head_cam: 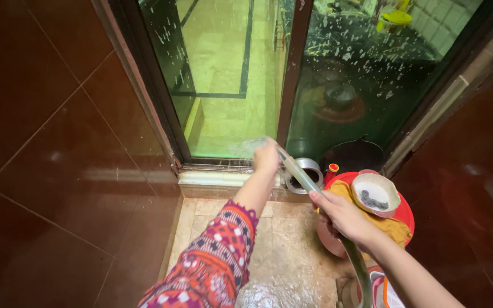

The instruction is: The person uses a hose to spray water onto a glass door and the surrounding tiled floor. They then use a squeegee to wipe the water off the glass surface, moving from top to bottom. The person also rinses a cloth and places it on a bucket.

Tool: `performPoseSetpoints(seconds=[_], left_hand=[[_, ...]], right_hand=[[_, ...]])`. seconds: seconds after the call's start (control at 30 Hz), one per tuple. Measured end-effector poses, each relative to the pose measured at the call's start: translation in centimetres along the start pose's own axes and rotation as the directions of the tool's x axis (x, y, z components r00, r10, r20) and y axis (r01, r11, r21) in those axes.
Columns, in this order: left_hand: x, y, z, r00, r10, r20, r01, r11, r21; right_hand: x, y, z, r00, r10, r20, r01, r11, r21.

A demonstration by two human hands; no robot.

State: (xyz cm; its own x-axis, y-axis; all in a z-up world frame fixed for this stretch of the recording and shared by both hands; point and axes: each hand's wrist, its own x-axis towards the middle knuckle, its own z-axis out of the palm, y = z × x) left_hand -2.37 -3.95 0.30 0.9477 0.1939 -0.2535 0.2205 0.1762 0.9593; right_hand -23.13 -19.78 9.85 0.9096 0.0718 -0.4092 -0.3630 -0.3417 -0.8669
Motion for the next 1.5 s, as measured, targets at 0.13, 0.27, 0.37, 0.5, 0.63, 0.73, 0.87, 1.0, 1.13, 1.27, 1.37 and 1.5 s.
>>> performPoseSetpoints(seconds=[0.13,0.27,0.37,0.5,0.63,0.73,0.87,1.0,1.13,1.27,1.37,1.5], left_hand=[[-3.5,-1.5,1.4,0.927,-0.244,0.284,0.339,0.870,-0.358],[-6.8,-2.1,2.5,0.915,-0.298,0.273,0.389,0.835,-0.389],[-7.4,-2.6,3.4,0.932,-0.293,0.214,0.356,0.852,-0.384],[-7.8,-2.2,4.2,0.966,-0.241,0.095,0.259,0.911,-0.322],[-7.4,-0.7,3.9,0.996,-0.079,-0.029,0.075,0.992,-0.103],[-6.2,0.1,3.8,0.952,0.296,-0.071,-0.281,0.945,0.169],[-6.1,2.1,3.0,0.992,0.111,-0.055,-0.095,0.965,0.243],[-6.7,3.4,2.4,0.999,0.034,0.006,-0.034,0.968,0.250],[-7.6,4.6,1.5,0.996,-0.040,0.082,0.008,0.933,0.359],[-8.3,6.7,0.8,0.988,-0.100,0.118,0.047,0.921,0.388],[-8.1,7.6,0.2,0.982,-0.115,0.150,0.056,0.933,0.354],[-6.6,8.0,-0.5,0.987,-0.015,0.157,-0.032,0.954,0.296]], right_hand=[[2.1,1.3,0.6,0.998,-0.018,-0.060,0.019,1.000,0.017],[5.1,3.4,1.0,0.998,-0.014,-0.065,0.016,0.999,0.031],[7.5,5.0,1.1,0.997,-0.021,-0.071,0.018,0.999,-0.037],[9.9,5.7,1.5,1.000,-0.006,-0.006,0.006,1.000,0.003],[11.3,3.5,1.9,0.980,0.015,0.201,-0.052,0.982,0.180],[12.1,0.6,1.4,0.947,0.202,0.248,-0.251,0.951,0.182],[14.8,-1.5,-1.6,0.891,0.303,0.337,-0.343,0.937,0.064],[20.7,-1.4,-3.1,0.939,0.224,0.260,-0.207,0.974,-0.092],[26.1,-2.1,-2.3,0.975,0.125,0.184,-0.123,0.992,-0.022],[30.1,-4.1,-1.2,0.986,-0.166,-0.029,0.152,0.950,-0.273],[31.5,-6.9,-0.3,0.991,-0.124,-0.042,0.113,0.973,-0.201],[31.7,-11.0,0.8,0.976,-0.176,-0.126,0.124,0.931,-0.342]])
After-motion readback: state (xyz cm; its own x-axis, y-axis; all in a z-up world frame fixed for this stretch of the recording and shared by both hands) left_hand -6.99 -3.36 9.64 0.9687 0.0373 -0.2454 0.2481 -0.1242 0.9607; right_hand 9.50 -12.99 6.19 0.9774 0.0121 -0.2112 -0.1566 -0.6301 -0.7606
